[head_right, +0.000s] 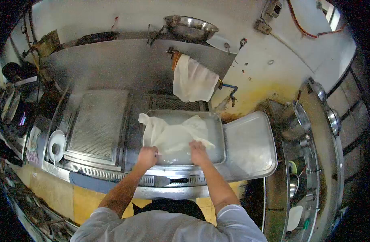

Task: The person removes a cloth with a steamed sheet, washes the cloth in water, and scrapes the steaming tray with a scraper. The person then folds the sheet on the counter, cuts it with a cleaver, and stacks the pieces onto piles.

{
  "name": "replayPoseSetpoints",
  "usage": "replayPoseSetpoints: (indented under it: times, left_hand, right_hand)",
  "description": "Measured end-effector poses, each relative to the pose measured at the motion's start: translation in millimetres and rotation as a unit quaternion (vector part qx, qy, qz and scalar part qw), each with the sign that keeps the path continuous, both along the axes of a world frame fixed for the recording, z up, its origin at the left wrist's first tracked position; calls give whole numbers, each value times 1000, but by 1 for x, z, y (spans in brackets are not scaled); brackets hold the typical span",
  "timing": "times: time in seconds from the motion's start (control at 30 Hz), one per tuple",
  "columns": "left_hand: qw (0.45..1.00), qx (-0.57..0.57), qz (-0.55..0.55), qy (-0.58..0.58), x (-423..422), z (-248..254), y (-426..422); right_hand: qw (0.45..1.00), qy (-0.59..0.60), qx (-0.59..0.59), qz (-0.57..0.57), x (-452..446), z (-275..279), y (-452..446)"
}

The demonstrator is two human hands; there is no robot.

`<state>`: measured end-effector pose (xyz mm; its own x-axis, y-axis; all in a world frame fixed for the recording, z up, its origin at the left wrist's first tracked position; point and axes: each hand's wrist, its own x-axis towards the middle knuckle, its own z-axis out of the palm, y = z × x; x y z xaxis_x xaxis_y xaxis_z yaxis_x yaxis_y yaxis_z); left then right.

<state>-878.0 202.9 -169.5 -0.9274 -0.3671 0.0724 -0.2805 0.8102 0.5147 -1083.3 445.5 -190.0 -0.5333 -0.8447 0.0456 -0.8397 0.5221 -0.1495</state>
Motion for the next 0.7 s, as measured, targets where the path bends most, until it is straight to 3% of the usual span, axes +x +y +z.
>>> replayPoseSetpoints:
  times: [0.1, 0.13, 0.17, 0.23, 0.27, 0.3, 0.33, 0.4, 0.5, 0.57, 0.67, 0.7]
  left_hand:
    - [1000, -11, 12, -21, -2, 8, 5]
    - [1000, -19, 7, -12, -2, 10, 5]
    - [1000, -26, 3, -2, -2, 10, 5]
    - [1000, -19, -5, 14, -4, 7, 3]
    - [1000, -16, -9, 22, -5, 5, 3]
    - [999, -34, -17, 15, -6, 4, 4]
    - [998, -52, -25, 7, -7, 2, 5]
    - [997, -77, -29, 3, -7, 2, 9]
    - [996, -91, -15, -10, -6, 3, 16]
    - [995, -87, -3, -48, -7, 6, 20]
    - [996, -83, -2, -10, -7, 0, 25]
    - [996, -83, -4, -37, -9, 3, 27]
  right_hand:
    - [982, -128, 122, -70, -47, -45, 3]
    - [981, -116, 115, -100, -54, -17, -5]
    - [980, -103, 108, -131, -60, 45, -19]
    - [954, -147, -123, -229, -70, 156, -37]
    - [931, -46, -270, -242, -115, 140, -40]
    - [912, -113, -313, -241, -163, 149, -40]
    - [884, -116, -398, -218, -190, 161, -48]
    - [870, -119, -450, -164, -226, 174, -61]
    - [913, -66, -386, -117, -234, 186, -73]
    - [914, 42, -376, -144, -166, 206, -82]
    - [902, -153, -370, -161, -127, 184, -86]
    - [898, -213, -362, -133, -97, 213, -82]
